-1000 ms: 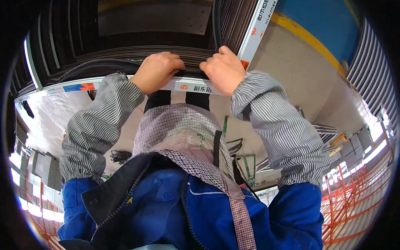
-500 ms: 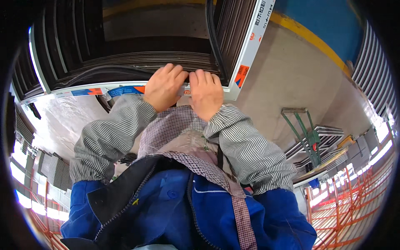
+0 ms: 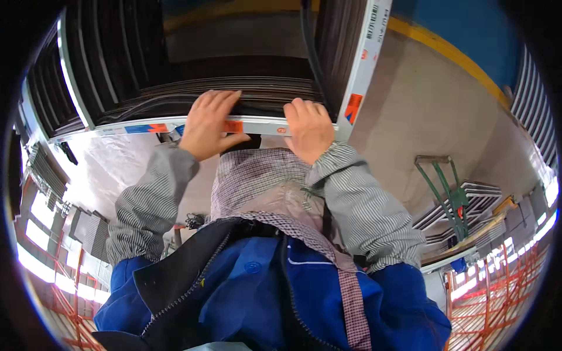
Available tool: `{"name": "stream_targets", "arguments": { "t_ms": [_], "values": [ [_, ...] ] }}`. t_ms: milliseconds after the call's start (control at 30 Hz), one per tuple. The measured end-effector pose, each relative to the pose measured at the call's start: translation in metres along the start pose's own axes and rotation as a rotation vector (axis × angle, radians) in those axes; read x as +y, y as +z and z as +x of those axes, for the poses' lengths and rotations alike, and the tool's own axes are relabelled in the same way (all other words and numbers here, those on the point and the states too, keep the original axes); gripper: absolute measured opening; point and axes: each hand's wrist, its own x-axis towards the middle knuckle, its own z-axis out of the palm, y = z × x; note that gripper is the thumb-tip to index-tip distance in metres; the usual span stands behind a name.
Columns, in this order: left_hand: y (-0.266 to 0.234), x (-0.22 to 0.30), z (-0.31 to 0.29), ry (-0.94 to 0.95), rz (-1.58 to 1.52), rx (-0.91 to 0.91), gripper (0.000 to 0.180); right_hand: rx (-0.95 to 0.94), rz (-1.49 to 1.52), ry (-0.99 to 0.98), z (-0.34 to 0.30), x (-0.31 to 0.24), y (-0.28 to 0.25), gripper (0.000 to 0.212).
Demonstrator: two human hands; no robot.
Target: Manually pressing black rubber seals into the grooves of metal window frames.
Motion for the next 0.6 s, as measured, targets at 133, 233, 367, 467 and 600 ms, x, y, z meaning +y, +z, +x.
{"name": "stream_targets", "arguments": {
  "t_ms": [133,233,367,467,600],
  "values": [
    [-0.033,-0.085,-0.038,-0.250,0.064,0.030,0.031,-0.003,0.072,-0.011,0.020,-0.023,0.001,0.049],
    [-0.055,-0.128,-0.041,-0.431,-0.226,-0.102,0.022,-0.012,0.408,0.137,0.059,-0.048,0.019,0.030],
    [-0.065,-0.147,-0.034,-0.377,-0.320,-0.396,0.021,-0.104,0.563,0.186,0.114,-0.080,0.052,0.021],
    [-0.058,-0.147,-0.044,-0.181,-0.037,-0.364,0.021,-0.116,0.433,0.165,0.117,-0.096,0.057,0.017],
    [-0.052,-0.154,-0.047,-0.092,-0.049,-0.313,0.019,-0.077,0.384,0.204,0.108,-0.104,0.053,0.016]
  ]
}}
